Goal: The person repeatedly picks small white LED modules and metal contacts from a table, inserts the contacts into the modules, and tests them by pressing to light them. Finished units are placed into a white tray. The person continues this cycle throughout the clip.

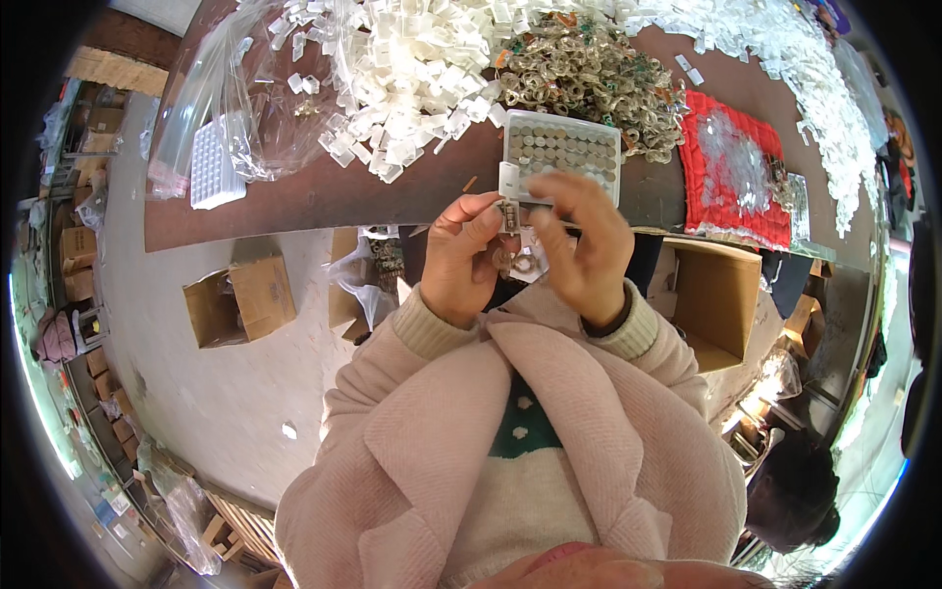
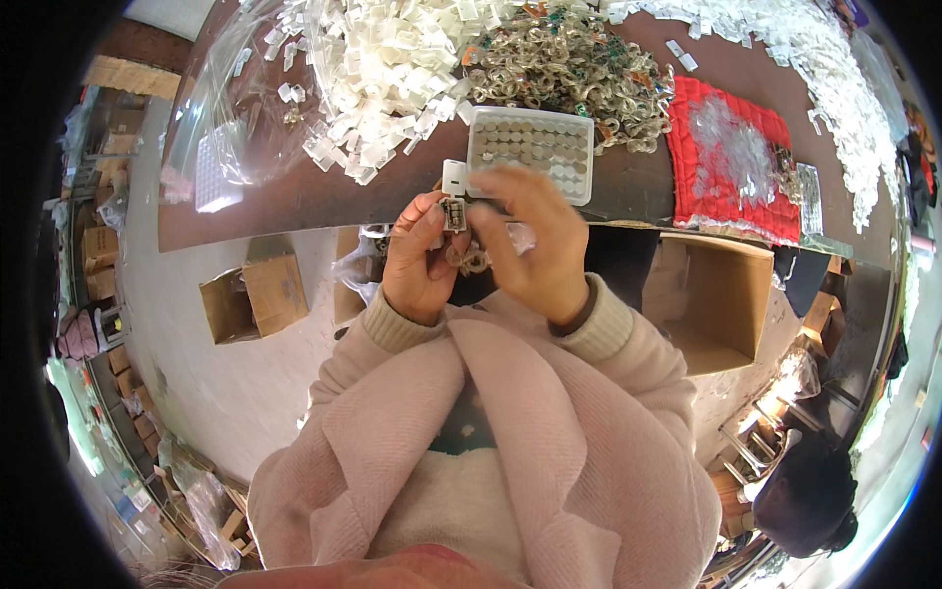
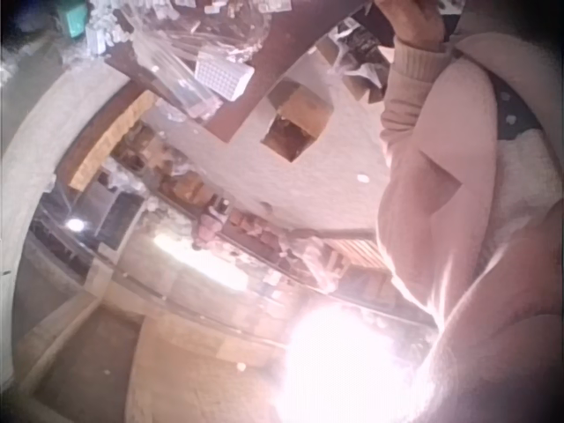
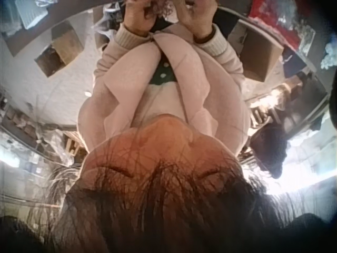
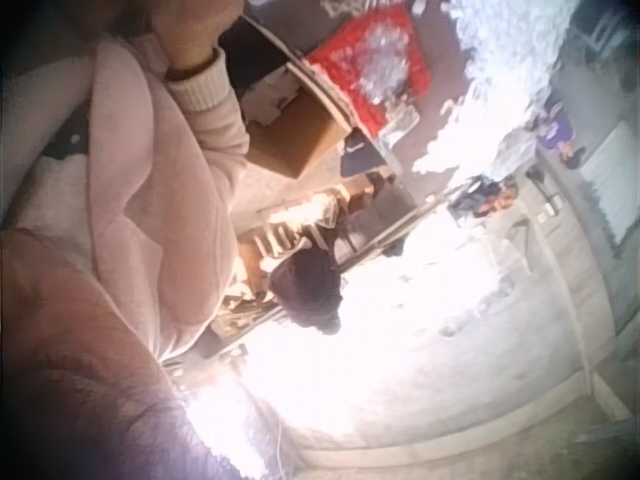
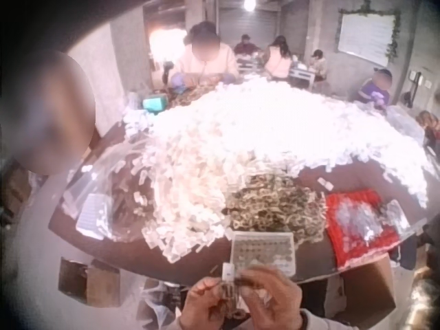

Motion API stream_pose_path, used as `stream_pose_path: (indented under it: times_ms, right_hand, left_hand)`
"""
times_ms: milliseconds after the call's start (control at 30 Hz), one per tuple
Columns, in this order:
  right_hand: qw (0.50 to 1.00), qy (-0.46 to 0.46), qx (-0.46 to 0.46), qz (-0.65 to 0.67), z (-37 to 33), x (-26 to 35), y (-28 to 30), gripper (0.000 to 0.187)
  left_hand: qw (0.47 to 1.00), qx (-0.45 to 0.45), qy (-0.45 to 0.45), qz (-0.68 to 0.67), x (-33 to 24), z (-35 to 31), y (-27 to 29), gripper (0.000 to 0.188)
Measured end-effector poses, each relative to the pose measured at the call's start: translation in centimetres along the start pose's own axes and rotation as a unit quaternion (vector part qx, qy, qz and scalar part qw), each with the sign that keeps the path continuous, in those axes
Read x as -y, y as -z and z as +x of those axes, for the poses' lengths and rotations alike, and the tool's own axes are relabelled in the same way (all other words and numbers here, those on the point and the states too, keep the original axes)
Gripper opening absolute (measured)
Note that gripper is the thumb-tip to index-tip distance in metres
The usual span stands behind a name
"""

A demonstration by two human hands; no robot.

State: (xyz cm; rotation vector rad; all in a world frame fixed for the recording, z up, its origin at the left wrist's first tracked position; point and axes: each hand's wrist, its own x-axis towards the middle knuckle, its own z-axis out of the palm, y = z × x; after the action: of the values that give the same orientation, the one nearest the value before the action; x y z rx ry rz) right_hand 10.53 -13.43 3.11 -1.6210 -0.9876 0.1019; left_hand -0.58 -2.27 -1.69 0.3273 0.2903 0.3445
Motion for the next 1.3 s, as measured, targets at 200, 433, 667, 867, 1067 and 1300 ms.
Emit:
stream_pose_path:
  times_ms: [200,433,667,867,1067,1300]
  right_hand:
    - [0.930,-0.282,0.048,0.230,1.2,-0.2,0.9,0.019]
    - [0.986,0.068,0.048,0.144,0.6,-0.9,0.7,0.027]
    - [0.985,0.138,0.059,0.082,0.6,-1.1,0.7,0.028]
    - [0.988,0.133,0.024,0.076,0.3,-1.1,0.0,0.026]
    - [0.986,0.144,-0.011,0.086,0.1,-1.2,-0.7,0.025]
    - [0.972,0.224,0.052,-0.044,-1.0,-1.9,2.3,0.035]
  left_hand:
    - [0.998,-0.034,0.030,0.049,0.3,-0.5,-0.8,0.017]
    - [0.999,0.002,0.053,-0.005,0.0,-0.4,-0.8,0.021]
    - [0.992,0.055,0.079,-0.081,0.0,-0.5,-1.5,0.029]
    - [0.997,0.025,0.074,-0.023,0.7,-0.6,-1.5,0.034]
    - [0.997,0.014,0.074,0.016,1.3,-0.6,-0.6,0.029]
    - [0.997,-0.045,0.056,0.009,2.5,-0.7,-1.2,0.034]
